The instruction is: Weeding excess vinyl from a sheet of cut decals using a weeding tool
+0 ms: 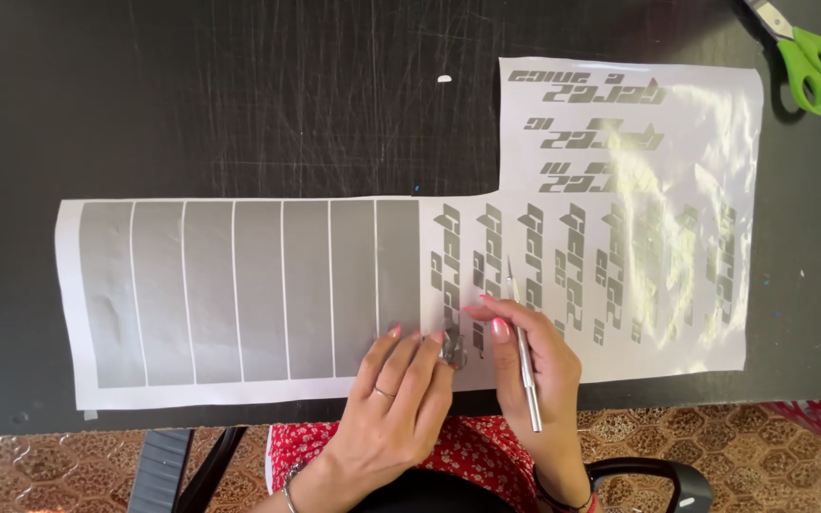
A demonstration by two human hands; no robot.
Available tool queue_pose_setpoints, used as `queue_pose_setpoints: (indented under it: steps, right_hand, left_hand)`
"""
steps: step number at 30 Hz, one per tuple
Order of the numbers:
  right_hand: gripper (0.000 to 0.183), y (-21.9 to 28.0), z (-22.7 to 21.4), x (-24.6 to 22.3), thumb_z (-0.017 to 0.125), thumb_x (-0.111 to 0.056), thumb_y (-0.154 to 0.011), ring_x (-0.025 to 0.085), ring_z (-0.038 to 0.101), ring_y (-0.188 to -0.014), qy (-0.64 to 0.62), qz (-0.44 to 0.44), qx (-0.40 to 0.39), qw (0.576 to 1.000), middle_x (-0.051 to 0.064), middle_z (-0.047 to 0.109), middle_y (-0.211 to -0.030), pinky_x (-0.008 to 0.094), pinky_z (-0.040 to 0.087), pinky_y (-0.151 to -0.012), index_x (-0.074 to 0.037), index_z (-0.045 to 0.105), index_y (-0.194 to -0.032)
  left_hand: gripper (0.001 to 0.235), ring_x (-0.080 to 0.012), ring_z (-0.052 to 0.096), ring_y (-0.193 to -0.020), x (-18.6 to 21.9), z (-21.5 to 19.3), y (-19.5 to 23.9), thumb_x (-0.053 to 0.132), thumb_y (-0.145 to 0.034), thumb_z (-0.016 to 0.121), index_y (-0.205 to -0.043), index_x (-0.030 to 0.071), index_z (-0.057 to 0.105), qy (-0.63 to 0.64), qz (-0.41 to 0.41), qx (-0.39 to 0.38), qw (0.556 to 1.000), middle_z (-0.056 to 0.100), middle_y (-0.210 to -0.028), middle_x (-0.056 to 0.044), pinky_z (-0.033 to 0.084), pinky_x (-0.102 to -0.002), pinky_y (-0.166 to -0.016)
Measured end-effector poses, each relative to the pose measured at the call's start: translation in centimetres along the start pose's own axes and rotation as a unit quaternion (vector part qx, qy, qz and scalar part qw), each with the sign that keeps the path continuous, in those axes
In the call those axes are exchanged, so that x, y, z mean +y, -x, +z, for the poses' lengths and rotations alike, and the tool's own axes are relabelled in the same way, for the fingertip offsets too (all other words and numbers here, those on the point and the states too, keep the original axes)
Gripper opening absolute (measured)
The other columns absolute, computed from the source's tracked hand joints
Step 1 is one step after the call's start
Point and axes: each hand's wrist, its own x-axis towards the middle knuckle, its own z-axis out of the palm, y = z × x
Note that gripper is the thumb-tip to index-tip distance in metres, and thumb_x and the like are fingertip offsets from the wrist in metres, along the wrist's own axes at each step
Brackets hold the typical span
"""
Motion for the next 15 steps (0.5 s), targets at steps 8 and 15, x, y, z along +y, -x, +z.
queue_pose_setpoints:
  steps: [8, 15]
  right_hand:
    - [0.023, 0.3, 0.0, 0.8, 0.06, -0.008, -0.102, 0.015, 0.078, -0.1, -0.024, -0.002, 0.01, 1.0, 0.008, 0.081, -0.11, 0.026, 0.062, -0.088, -0.009, 0.068, -0.124]
    - [0.05, 0.7, -0.7, 2.7, 0.039, -0.039, -0.112, 0.013, 0.056, -0.061, -0.135, 0.021, 0.071, 0.988, 0.015, 0.081, -0.097, 0.023, 0.047, -0.054, 0.0, 0.067, -0.126]
  left_hand:
    - [0.018, -0.029, 0.062, -0.094, 0.2, -0.3, -0.2, 0.001, -0.104, 0.051, -0.111, 0.0, 0.067, -0.003, -0.001, -0.027, 1.0, 0.061, -0.107, -0.017, 0.057, -0.043, -0.084]
    - [0.007, -0.0271, 0.058, -0.095, 0.2, 0.1, 0.2, 0.005, -0.104, 0.064, -0.107, 0.002, 0.069, 0.002, -0.009, -0.012, 1.0, 0.059, -0.105, -0.015, 0.054, -0.042, -0.081]
